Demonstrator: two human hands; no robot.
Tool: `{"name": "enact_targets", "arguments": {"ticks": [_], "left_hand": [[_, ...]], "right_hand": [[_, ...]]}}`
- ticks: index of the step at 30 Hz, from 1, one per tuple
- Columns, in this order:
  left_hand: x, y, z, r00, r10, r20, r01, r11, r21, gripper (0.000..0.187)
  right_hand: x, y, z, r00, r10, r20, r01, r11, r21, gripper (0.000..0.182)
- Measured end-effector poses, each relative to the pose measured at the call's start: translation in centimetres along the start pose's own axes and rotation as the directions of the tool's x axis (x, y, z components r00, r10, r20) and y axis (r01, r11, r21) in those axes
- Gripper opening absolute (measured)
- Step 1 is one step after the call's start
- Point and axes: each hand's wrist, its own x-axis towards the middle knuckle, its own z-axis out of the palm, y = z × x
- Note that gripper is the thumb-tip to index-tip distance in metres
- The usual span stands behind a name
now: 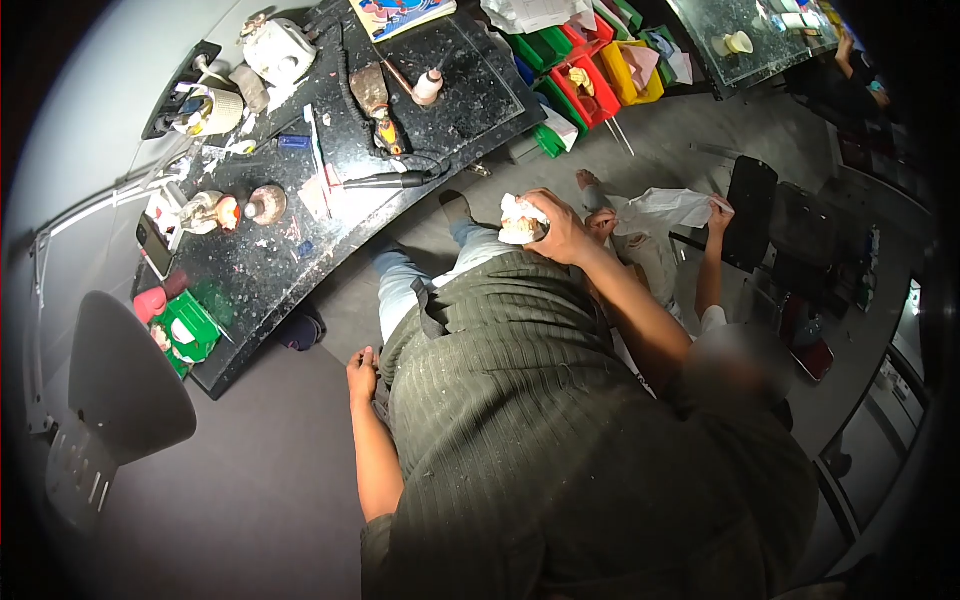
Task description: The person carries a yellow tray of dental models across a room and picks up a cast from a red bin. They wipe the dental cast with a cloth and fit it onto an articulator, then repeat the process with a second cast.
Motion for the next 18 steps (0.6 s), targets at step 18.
{"name": "enact_targets", "arguments": {"ticks": [18], "left_hand": [[-1.0,-0.1,0.9,0.999,0.026,-0.025,-0.028,0.998,-0.049,0.032]], "right_hand": [[2.5,-5.9,-1.2,0.980,-0.155,-0.123,0.159,0.987,0.019,0.066]]}}
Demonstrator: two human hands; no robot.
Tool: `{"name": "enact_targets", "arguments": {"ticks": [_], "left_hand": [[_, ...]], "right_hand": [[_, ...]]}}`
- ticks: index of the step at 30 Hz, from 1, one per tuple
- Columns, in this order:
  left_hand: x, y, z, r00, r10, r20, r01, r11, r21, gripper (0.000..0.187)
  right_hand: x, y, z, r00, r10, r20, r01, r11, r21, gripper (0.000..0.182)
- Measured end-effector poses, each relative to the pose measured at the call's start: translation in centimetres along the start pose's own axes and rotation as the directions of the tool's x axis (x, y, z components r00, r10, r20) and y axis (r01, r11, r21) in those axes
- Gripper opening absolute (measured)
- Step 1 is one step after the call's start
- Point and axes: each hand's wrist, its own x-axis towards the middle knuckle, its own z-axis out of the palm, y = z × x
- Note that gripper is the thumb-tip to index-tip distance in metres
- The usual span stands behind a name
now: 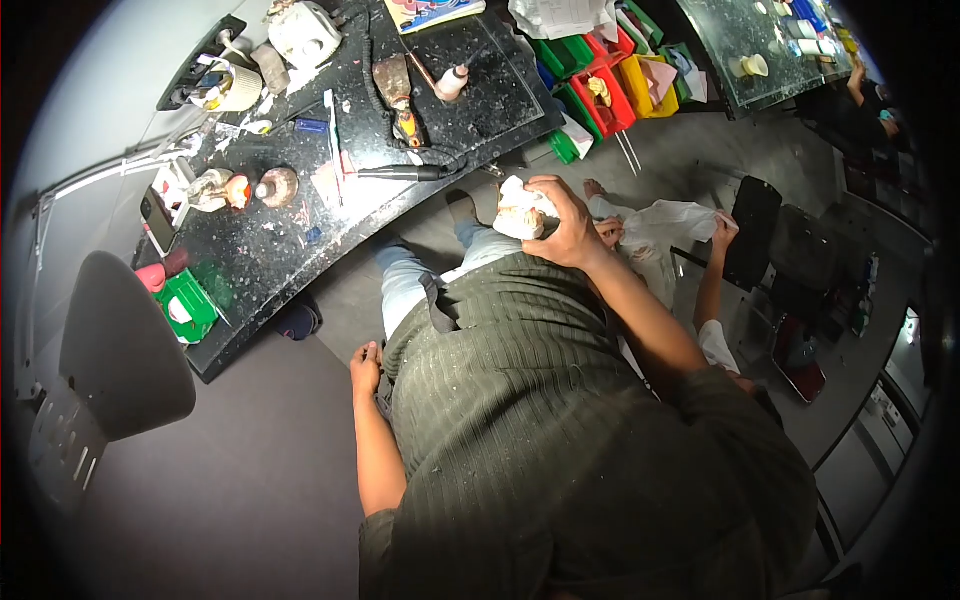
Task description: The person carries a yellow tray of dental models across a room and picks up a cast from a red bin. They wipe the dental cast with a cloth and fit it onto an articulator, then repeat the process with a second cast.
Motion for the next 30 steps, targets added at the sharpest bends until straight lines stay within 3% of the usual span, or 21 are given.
{"name": "enact_targets", "arguments": {"ticks": [20,30], "left_hand": [[0.1,-0.8,0.6,1.000,-0.009,-0.021,0.007,0.995,-0.098,0.032],[-0.5,-0.7,0.6,0.999,0.018,-0.045,-0.021,0.996,-0.086,0.030]], "right_hand": [[2.9,-7.4,-0.9,0.960,-0.279,0.022,0.271,0.947,0.172,0.074],[3.0,-8.2,-0.7,0.964,-0.262,0.041,0.251,0.952,0.178,0.076]]}}
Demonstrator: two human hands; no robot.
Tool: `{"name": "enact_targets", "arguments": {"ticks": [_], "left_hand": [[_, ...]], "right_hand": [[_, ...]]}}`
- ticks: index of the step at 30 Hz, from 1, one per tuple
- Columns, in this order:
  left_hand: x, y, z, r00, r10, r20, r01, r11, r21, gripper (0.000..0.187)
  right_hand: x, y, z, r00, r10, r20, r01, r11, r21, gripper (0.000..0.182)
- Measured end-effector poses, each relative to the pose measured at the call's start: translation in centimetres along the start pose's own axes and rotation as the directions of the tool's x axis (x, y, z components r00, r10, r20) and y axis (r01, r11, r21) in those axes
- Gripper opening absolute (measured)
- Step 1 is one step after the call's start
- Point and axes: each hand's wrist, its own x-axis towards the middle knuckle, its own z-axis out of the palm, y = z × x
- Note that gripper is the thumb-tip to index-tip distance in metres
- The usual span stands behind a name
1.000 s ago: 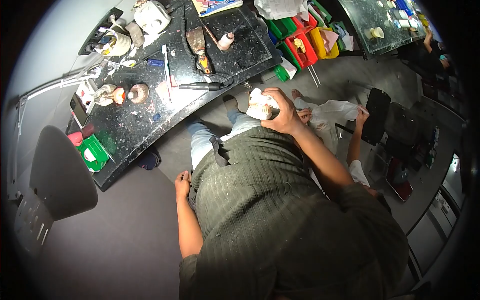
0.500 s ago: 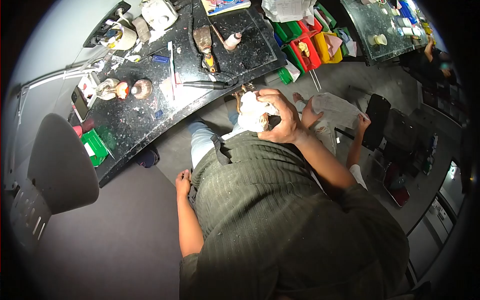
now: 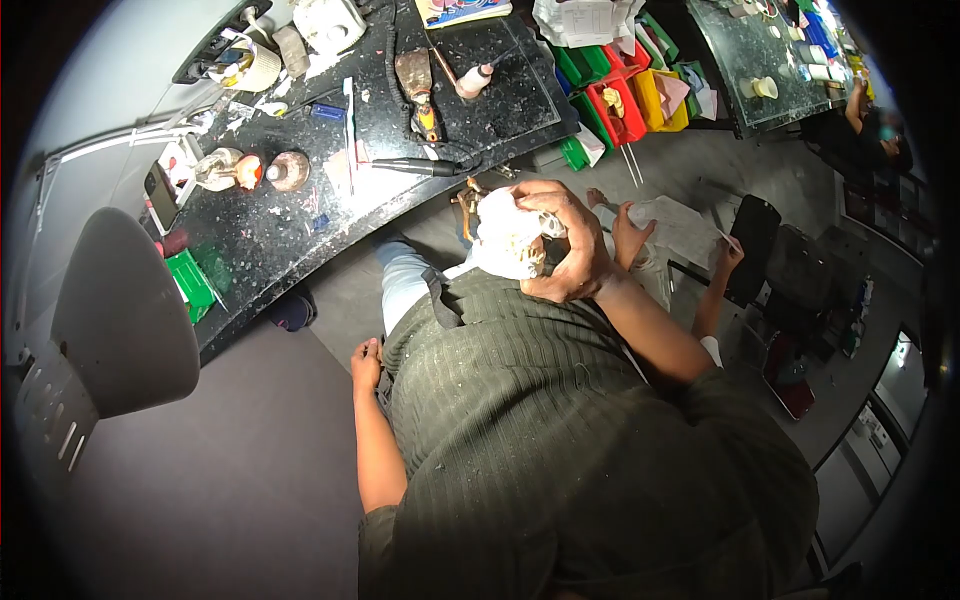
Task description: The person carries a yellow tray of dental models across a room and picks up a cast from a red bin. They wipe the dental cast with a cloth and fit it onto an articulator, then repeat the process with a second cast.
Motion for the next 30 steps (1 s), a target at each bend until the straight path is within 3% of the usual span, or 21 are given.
{"name": "enact_targets", "arguments": {"ticks": [24,30], "left_hand": [[0.4,-1.5,0.0,0.999,-0.001,-0.042,0.004,0.999,0.052,0.034],[0.6,-1.8,0.0,1.000,-0.026,-0.009,0.026,1.000,0.011,0.033]], "right_hand": [[-0.6,0.2,0.8,0.996,0.088,0.025,-0.089,0.996,0.026,0.072],[-0.9,0.8,0.9,0.998,-0.009,0.054,0.008,1.000,0.016,0.071]]}}
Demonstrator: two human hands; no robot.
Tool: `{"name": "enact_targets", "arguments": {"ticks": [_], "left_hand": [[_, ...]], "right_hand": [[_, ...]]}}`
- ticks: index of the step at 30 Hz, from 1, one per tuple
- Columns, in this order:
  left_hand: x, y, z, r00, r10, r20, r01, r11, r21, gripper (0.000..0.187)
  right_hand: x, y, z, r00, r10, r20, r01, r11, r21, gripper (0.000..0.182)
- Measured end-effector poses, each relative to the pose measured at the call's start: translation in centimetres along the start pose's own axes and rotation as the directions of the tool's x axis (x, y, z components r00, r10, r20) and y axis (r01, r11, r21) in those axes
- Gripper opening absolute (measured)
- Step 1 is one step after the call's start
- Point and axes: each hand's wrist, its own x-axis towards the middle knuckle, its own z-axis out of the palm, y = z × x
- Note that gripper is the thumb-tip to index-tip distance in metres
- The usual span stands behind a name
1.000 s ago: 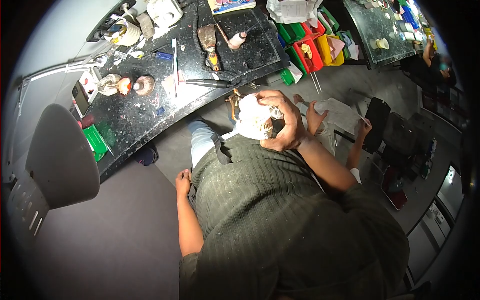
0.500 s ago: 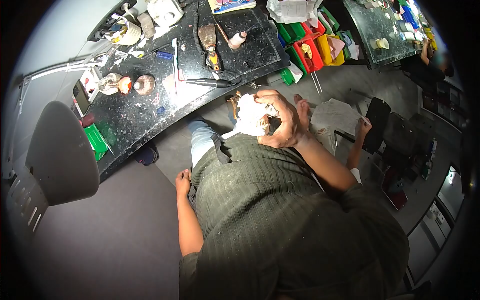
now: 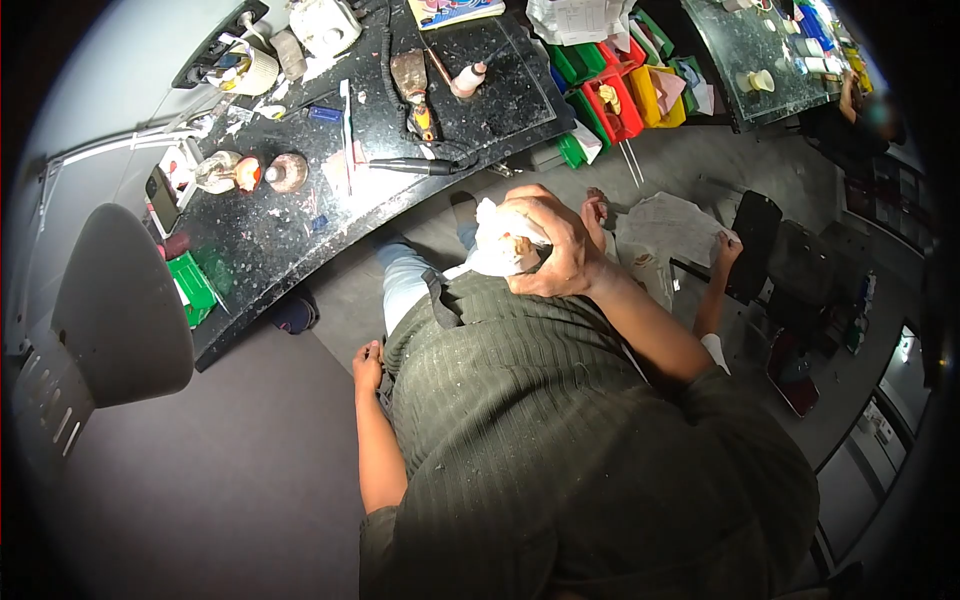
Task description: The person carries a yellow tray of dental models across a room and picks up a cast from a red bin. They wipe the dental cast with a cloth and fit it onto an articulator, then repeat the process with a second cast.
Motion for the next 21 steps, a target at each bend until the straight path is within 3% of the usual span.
{"name": "enact_targets", "arguments": {"ticks": [6,11,15,17,21], "left_hand": [[-0.7,0.9,0.0,1.000,0.003,0.005,-0.003,1.000,0.002,0.031],[-1.3,1.7,-0.1,1.000,-0.010,0.009,0.010,1.000,0.012,0.031],[-0.4,0.3,-0.3,1.000,0.021,-0.004,-0.021,0.999,0.043,0.034],[0.0,-0.4,-0.4,0.999,0.037,-0.005,-0.037,0.998,0.056,0.035],[0.2,-0.6,-0.6,1.000,-0.006,0.008,0.005,0.999,0.048,0.038]], "right_hand": [[0.5,-1.1,-0.2,0.993,0.070,0.094,-0.064,0.996,-0.063,0.073],[1.0,-1.4,0.2,0.978,0.175,0.116,-0.165,0.982,-0.086,0.064],[1.3,-1.8,0.3,0.978,0.141,0.154,-0.122,0.985,-0.121,0.061],[1.2,-1.8,0.5,0.957,0.222,0.184,-0.205,0.973,-0.107,0.050],[0.8,-0.6,0.8,0.944,0.220,0.245,-0.192,0.972,-0.136,0.053]]}}
